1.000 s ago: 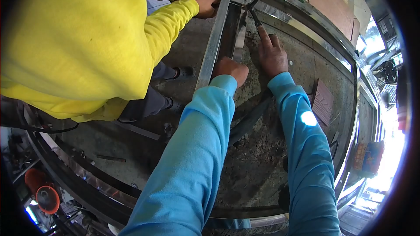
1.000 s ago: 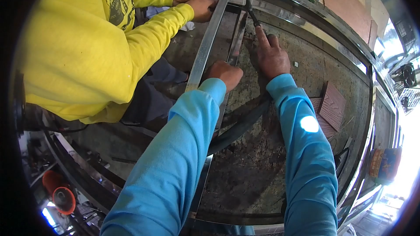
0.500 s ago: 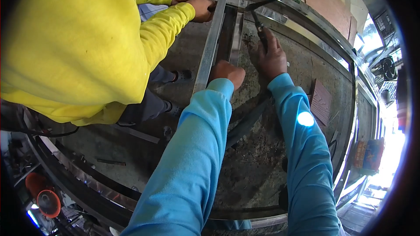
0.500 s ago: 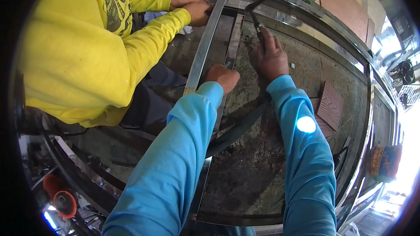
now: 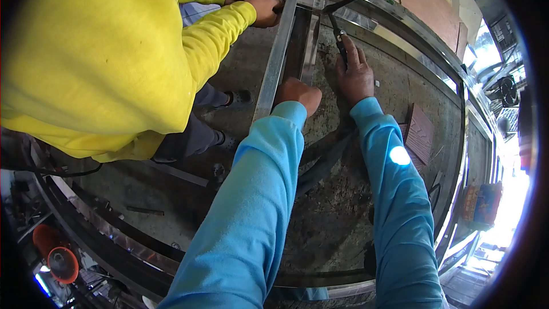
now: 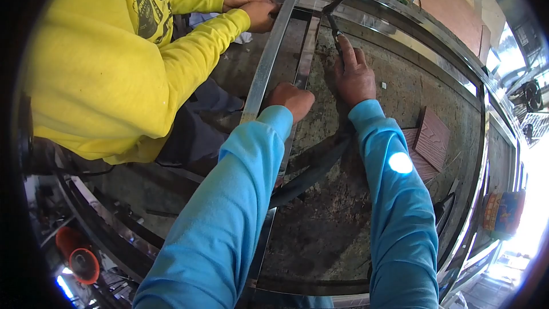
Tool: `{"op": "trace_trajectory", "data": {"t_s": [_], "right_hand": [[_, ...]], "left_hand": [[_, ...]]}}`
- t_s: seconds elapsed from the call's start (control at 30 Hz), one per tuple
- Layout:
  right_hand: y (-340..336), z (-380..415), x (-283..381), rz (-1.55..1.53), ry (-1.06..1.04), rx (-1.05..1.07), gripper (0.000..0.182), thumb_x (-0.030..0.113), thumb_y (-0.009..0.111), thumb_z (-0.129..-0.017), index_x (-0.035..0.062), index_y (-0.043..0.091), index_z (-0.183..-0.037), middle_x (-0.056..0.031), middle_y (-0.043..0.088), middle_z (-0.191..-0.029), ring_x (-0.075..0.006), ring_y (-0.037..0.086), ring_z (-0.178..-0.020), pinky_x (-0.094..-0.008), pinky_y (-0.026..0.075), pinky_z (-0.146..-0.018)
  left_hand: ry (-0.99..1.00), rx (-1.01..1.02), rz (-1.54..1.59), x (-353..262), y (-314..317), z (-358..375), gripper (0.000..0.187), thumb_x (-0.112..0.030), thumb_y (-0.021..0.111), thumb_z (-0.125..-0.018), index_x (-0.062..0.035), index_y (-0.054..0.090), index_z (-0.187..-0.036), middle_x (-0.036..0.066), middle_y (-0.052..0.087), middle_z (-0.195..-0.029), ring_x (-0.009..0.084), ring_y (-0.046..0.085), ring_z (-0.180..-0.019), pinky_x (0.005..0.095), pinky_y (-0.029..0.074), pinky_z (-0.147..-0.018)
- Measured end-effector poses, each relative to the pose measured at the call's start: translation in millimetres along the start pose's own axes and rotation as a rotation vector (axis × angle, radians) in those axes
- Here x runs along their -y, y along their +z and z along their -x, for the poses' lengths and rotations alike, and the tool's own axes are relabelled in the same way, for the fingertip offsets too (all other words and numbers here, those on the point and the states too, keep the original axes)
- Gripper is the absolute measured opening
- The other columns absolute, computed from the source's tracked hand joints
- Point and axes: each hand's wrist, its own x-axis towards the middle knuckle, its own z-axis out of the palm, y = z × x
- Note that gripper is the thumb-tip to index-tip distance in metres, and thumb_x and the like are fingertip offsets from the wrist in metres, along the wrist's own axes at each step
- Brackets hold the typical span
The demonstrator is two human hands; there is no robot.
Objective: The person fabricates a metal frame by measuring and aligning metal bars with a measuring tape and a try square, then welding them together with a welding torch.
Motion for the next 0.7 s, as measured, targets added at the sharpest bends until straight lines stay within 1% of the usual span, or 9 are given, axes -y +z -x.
{"op": "trace_trajectory", "data": {"t_s": [0.1, 0.2, 0.33, 0.4, 0.43, 0.5, 0.53, 0.7], "right_hand": [[0, 0, 2, 0.018, 0.006, 0.010, 0.050, 0.017, 0.059, -0.094, 0.0239, 0.047, -0.142, -0.0211, 0.063, -0.116, -0.0436, 0.066, -0.098, -0.0503, 0.055, -0.082], [-1, 1, 4, 0.033, 0.020, 0.027, 0.049, 0.018, 0.058, -0.095, 0.0245, 0.047, -0.143, -0.0209, 0.062, -0.115, -0.0437, 0.066, -0.097, -0.0506, 0.055, -0.082], [1, 1, 4, 0.046, 0.014, 0.028, 0.049, 0.020, 0.058, -0.095, 0.0255, 0.047, -0.143, -0.0199, 0.062, -0.112, -0.0437, 0.065, -0.095, -0.0512, 0.055, -0.081], [1, 1, 2, 0.076, -0.015, 0.029, 0.052, 0.021, 0.056, -0.095, 0.0274, 0.043, -0.145, -0.0185, 0.060, -0.113, -0.0438, 0.065, -0.091, -0.0524, 0.055, -0.078], [1, 1, 2, 0.091, -0.029, 0.029, 0.054, 0.022, 0.056, -0.094, 0.0284, 0.042, -0.146, -0.0177, 0.059, -0.113, -0.0439, 0.066, -0.089, -0.0529, 0.055, -0.077], [1, 1, 4, 0.098, -0.002, 0.039, 0.050, 0.023, 0.057, -0.095, 0.0270, 0.045, -0.144, -0.0187, 0.061, -0.112, -0.0439, 0.065, -0.092, -0.0522, 0.055, -0.079], [0, 1, 5, 0.101, 0.012, 0.045, 0.048, 0.023, 0.057, -0.096, 0.0263, 0.047, -0.143, -0.0192, 0.062, -0.111, -0.0439, 0.065, -0.094, -0.0519, 0.054, -0.080], [2, 1, 5, 0.131, 0.006, 0.041, 0.048, 0.022, 0.057, -0.096, 0.0264, 0.048, -0.142, -0.0186, 0.062, -0.111, -0.0435, 0.065, -0.092, -0.0518, 0.055, -0.080]], "left_hand": [[-0.122, 0.018, 0.135, -12, -12, 12, 0.039, -0.023, 0.049, -0.085, 0.0074, 0.072, -0.092, 0.031, 0.066, -0.111, 0.0441, 0.063, -0.107, 0.0442, 0.048, -0.098], [-0.146, 0.019, 0.196, -14, -15, 14, 0.039, -0.023, 0.050, -0.083, 0.0079, 0.071, -0.094, 0.032, 0.065, -0.111, 0.0442, 0.063, -0.108, 0.0437, 0.048, -0.099], [-0.253, -0.017, 0.326, -24, -25, 27, 0.039, -0.023, 0.053, -0.080, 0.0086, 0.070, -0.097, 0.033, 0.064, -0.113, 0.0447, 0.063, -0.109, 0.0433, 0.048, -0.099], [-0.276, -0.026, 0.373, -26, -27, 30, 0.040, -0.023, 0.054, -0.080, 0.0090, 0.070, -0.098, 0.033, 0.064, -0.114, 0.0447, 0.062, -0.110, 0.0430, 0.048, -0.099], [-0.252, -0.004, 0.343, -25, -27, 28, 0.039, -0.022, 0.054, -0.080, 0.0088, 0.070, -0.098, 0.033, 0.064, -0.115, 0.0445, 0.062, -0.111, 0.0431, 0.048, -0.099], [-0.206, 0.043, 0.286, -19, -21, 18, 0.039, -0.022, 0.053, -0.080, 0.0085, 0.070, -0.098, 0.033, 0.063, -0.115, 0.0441, 0.061, -0.112, 0.0432, 0.047, -0.099], [-0.185, 0.031, 0.262, -15, -15, 14, 0.038, -0.021, 0.053, -0.081, 0.0084, 0.070, -0.097, 0.033, 0.064, -0.115, 0.0442, 0.061, -0.112, 0.0434, 0.048, -0.099], [-0.107, 0.017, 0.170, -9, -7, 7, 0.035, -0.019, 0.053, -0.081, 0.0066, 0.071, -0.096, 0.030, 0.066, -0.112, 0.0428, 0.063, -0.109, 0.0444, 0.049, -0.096]]}}
